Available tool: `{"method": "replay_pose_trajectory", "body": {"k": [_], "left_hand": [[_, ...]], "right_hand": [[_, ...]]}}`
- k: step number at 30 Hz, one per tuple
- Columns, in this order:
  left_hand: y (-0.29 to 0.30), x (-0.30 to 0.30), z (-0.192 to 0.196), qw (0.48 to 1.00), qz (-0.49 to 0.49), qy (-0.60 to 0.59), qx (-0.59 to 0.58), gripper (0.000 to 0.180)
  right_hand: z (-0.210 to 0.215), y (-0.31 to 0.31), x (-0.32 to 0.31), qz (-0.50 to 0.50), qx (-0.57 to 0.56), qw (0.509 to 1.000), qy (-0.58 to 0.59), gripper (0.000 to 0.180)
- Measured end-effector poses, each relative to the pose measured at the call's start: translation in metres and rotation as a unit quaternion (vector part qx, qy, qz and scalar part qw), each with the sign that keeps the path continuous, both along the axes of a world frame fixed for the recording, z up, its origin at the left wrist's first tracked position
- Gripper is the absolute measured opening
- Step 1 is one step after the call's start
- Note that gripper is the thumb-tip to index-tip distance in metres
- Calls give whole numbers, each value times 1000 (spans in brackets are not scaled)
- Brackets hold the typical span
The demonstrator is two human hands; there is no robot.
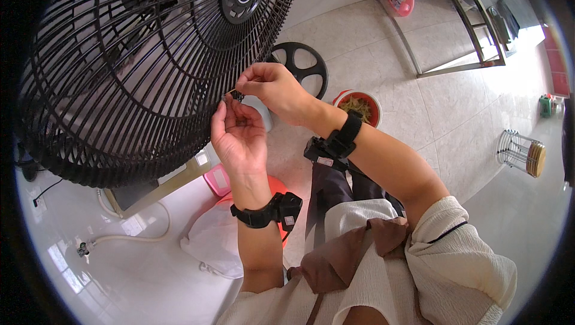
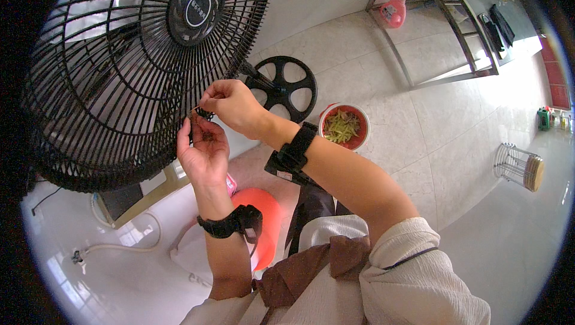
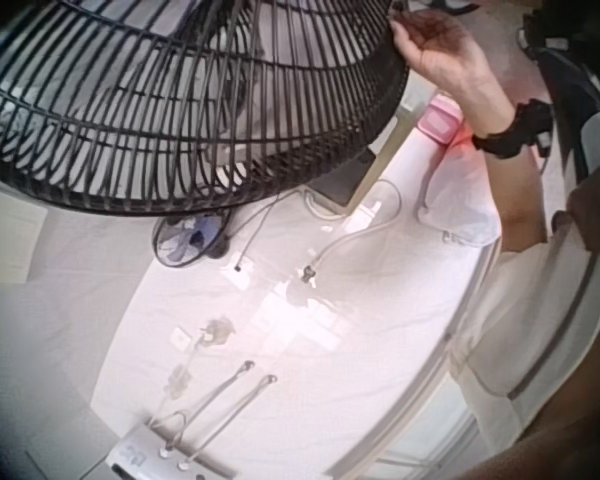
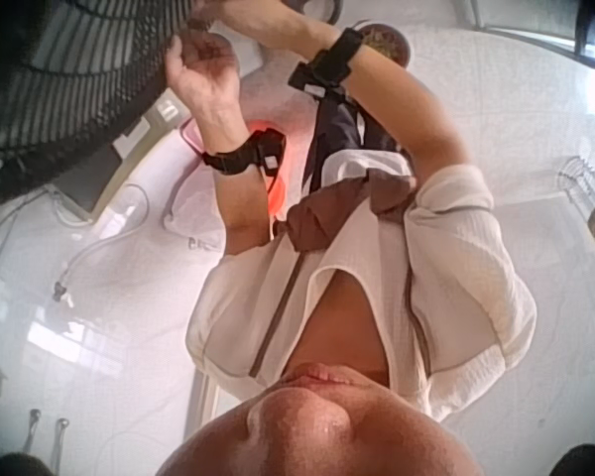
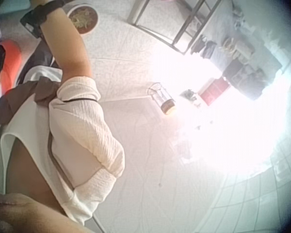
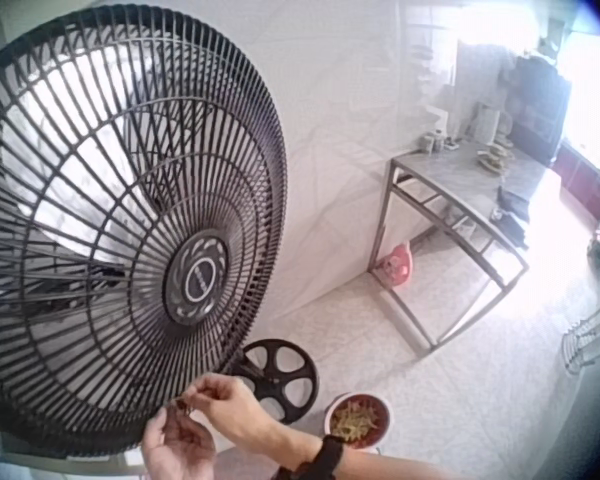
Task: The person is tying or untying small strings or fasteners along the bottom edge of a black electric fan's front grille by hand, working on multiple spots sequentially, and then checking a red bucket containing green vegetable strips.
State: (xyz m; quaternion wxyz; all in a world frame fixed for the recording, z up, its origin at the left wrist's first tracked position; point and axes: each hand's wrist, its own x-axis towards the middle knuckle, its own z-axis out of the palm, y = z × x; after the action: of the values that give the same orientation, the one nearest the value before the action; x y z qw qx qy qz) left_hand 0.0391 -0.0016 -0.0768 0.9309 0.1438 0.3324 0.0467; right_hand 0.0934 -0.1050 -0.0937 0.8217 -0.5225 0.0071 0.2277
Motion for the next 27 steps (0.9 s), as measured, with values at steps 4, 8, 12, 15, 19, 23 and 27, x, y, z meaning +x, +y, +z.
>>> {"method": "replay_pose_trajectory", "body": {"k": [4, 8, 12, 15, 19, 23, 27], "left_hand": [[-3, 1, 3, 1000, 8, -15, -15, 11], [-1, 1, -1, 1000, 12, -13, -11, 10], [0, 2, -3, 1000, 5, -11, -5, 8], [-2, 3, -3, 1000, 1, -11, 4, 7], [-6, 2, -2, 999, -4, -10, 44, 8], [-2, -1, -4, 999, -19, -31, 40, 10], [-2, -1, -1, 998, -21, -32, 52, 11]], "right_hand": [[-1, 2, 1, 4, -14, 999, -29, 6], [0, 1, 1, 10, -68, 995, -71, 8], [10, -4, 0, -37, -147, 985, -86, 10], [17, -2, -1, -45, -154, 981, -111, 11], [19, 1, -1, -4, -169, 978, -121, 11], [4, 2, 0, 19, -39, 998, -37, 9], [7, -1, 0, 42, 7, 999, 25, 6]]}}
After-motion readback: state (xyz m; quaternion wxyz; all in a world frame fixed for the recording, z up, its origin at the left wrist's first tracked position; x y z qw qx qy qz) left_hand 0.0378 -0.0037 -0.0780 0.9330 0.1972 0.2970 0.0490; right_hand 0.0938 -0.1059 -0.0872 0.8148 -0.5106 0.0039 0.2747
